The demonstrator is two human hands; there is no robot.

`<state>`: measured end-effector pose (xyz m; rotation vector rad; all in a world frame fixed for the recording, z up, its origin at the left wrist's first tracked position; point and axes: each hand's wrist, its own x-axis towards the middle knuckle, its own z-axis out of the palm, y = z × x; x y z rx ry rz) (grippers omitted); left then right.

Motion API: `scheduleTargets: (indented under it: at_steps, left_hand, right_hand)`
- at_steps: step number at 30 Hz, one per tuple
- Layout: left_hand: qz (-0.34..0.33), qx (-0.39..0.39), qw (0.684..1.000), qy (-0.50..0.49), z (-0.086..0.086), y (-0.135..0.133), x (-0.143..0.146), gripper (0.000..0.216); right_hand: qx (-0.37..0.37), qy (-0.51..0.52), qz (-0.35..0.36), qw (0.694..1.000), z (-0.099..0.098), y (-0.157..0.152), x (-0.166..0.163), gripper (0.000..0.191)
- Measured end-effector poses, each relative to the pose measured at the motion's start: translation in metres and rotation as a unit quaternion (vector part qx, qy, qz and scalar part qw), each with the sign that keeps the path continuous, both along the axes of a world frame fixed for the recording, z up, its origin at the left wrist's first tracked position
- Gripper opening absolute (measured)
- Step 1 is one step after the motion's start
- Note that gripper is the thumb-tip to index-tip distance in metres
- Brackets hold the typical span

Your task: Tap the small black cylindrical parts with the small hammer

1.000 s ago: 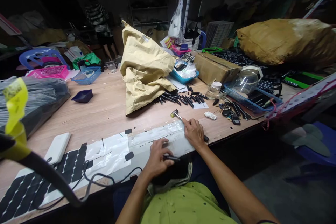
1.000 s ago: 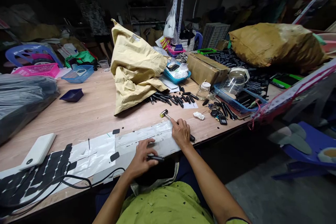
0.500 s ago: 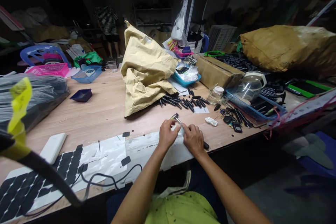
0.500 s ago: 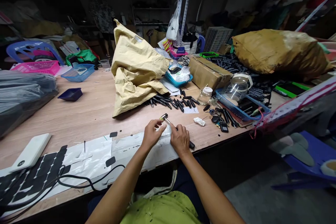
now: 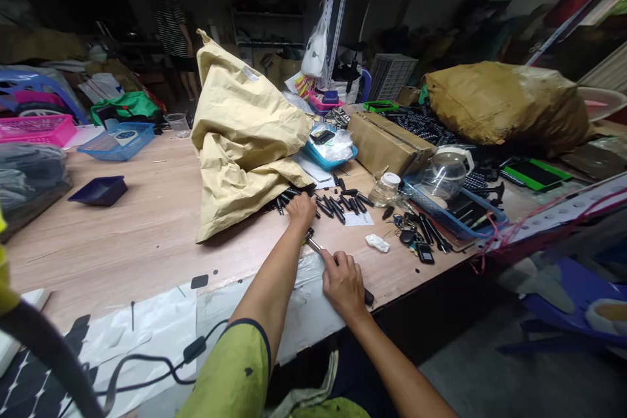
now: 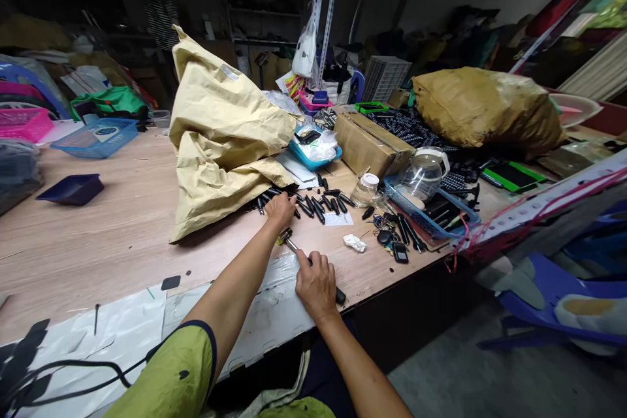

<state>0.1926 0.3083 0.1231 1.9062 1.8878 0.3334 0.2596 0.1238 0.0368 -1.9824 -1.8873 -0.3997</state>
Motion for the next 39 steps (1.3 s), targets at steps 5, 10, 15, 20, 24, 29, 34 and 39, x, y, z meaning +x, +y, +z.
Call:
scheduleTargets:
  at_steps: [5, 10, 15, 20, 24, 29, 34, 39]
  left_hand:
    - [-0.016, 0.019, 1.000, 0.002, -0.003, -0.016, -0.003, 0.033]
    - [-0.024, 0.076, 0.994, -0.078, -0.002, -0.055, -0.042, 0.039]
    - [-0.016, 0.065, 0.993, -0.094, -0.023, -0.110, -0.098, 0.009]
    - [-0.037, 0.060, 0.994, -0.085, -0.050, -0.138, -0.118, 0.016]
    - [-0.048, 0.068, 0.992, -0.097, -0.057, -0.136, -0.117, 0.015]
    - [-0.041, 0.061, 0.992, -0.099, -0.058, -0.132, -0.114, 0.015]
    - [-0.026, 0.054, 0.993, -0.101, -0.058, -0.131, -0.111, 0.014]
    - [-0.022, 0.054, 0.993, -0.103, -0.055, -0.132, -0.109, 0.014]
  right_hand:
    - [-0.002, -0.002, 0.000, 1.000, 0.002, 0.000, 0.001, 0.044]
    - [-0.007, 0.007, 0.001, 1.000, 0.002, 0.003, 0.002, 0.042]
    - [-0.003, 0.029, -0.002, 1.000, 0.001, 0.008, 0.004, 0.038]
    - [-0.002, 0.052, 0.001, 0.999, 0.002, 0.014, 0.010, 0.031]
    - [-0.002, 0.117, 0.026, 0.993, 0.003, 0.010, 0.015, 0.032]
    - [0.031, 0.250, 0.094, 0.963, 0.010, -0.013, 0.011, 0.037]
    - [0.027, 0.298, 0.145, 0.943, 0.024, -0.030, 0.001, 0.037]
    - [0.016, 0.292, 0.140, 0.946, 0.027, -0.035, -0.005, 0.038]
